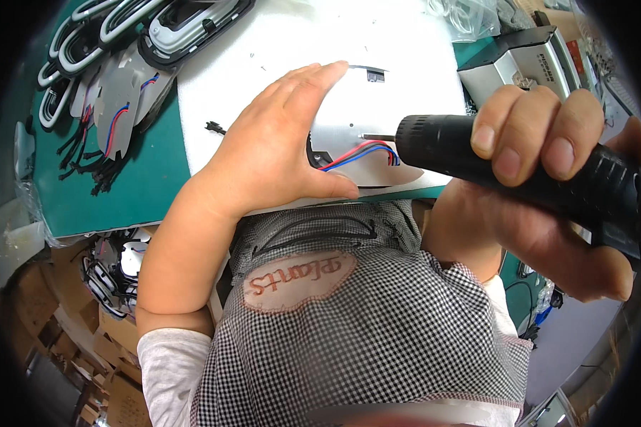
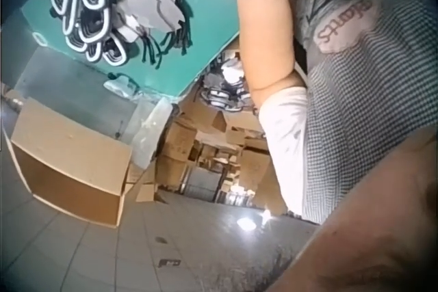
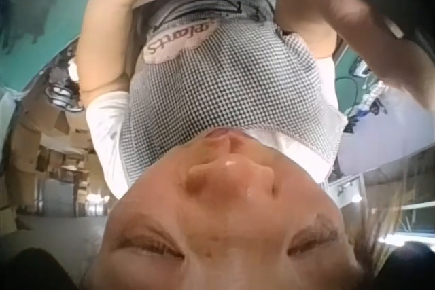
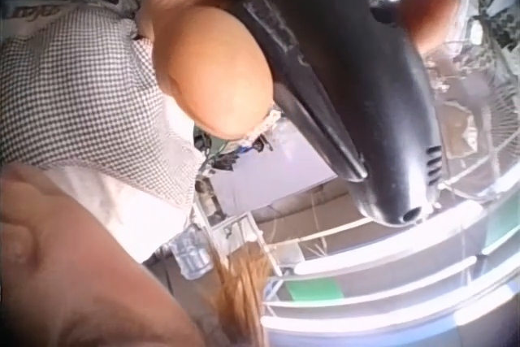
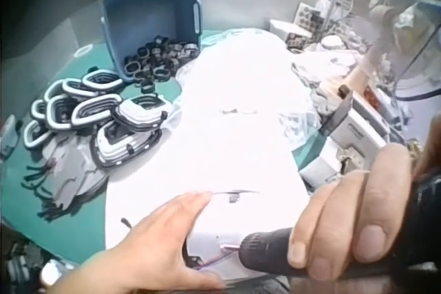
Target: The person assembles plastic housing components using an electric screwdriver.
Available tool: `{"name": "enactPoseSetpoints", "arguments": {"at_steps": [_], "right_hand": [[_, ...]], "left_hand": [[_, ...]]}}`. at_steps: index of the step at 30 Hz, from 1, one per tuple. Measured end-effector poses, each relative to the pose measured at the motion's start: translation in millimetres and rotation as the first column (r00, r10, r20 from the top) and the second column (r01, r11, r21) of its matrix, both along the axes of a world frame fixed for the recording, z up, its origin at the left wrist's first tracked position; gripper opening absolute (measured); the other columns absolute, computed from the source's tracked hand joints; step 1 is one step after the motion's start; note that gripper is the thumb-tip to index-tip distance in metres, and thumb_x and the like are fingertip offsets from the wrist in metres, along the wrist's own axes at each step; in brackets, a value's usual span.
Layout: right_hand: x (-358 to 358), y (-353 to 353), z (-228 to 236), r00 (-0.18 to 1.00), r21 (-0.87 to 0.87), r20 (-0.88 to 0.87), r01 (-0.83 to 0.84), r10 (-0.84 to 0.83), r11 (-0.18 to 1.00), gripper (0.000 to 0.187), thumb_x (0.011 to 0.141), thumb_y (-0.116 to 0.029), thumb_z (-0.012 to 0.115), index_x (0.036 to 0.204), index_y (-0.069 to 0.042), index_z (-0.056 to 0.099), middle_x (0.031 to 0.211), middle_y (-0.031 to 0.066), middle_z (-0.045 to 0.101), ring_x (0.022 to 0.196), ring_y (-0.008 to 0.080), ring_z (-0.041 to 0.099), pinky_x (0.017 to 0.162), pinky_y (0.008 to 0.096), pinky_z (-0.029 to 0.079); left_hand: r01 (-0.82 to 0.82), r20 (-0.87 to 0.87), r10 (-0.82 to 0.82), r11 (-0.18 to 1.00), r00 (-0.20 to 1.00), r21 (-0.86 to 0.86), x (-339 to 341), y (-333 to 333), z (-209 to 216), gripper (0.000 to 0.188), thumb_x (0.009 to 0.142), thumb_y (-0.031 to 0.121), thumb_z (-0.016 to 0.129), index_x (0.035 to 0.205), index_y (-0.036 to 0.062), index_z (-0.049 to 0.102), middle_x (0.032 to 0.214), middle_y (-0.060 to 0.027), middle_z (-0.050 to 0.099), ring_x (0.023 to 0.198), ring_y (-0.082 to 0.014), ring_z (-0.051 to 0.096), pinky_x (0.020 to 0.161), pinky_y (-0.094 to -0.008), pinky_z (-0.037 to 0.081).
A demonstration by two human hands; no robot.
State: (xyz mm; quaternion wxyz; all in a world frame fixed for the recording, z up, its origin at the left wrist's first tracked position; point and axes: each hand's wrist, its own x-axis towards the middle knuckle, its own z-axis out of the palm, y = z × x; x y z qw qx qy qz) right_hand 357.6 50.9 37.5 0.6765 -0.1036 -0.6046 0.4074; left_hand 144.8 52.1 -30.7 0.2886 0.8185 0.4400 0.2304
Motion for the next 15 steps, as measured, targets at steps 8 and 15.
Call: {"name": "enactPoseSetpoints", "arguments": {"at_steps": [8,15], "right_hand": [[21,31,-3,0.94,0.107,0.3,-0.2,0.161,0.974,0.106,0.077,-0.086,0.055,0.148,-0.008,0.04,0.095,0.0072,0.055,0.066,0.0163,0.059,0.059,0.0348,0.052],[3,31,0,0.927,0.118,0.333,-0.224,0.174,0.967,0.106,0.078,-0.083,0.057,0.151,-0.01,0.034,0.093,0.0082,0.055,0.065,0.0176,0.059,0.058,0.0348,0.052]], "left_hand": [[0.004,0.03,-0.003,1.0,1.0,-0.009,1,3,-1,0.117,0.048,0.03,0.096,0.15,0.0091,0.041,0.144,-0.0179,0.051,0.134,-0.037,0.047,0.113,-0.0431,0.039],[-0.004,0.078,0.006,1.0,0.997,-0.024,0,3,-2,0.116,0.049,0.029,0.096,0.149,0.0095,0.041,0.143,-0.0184,0.052,0.133,-0.0373,0.047,0.113,-0.043,0.039]]}}
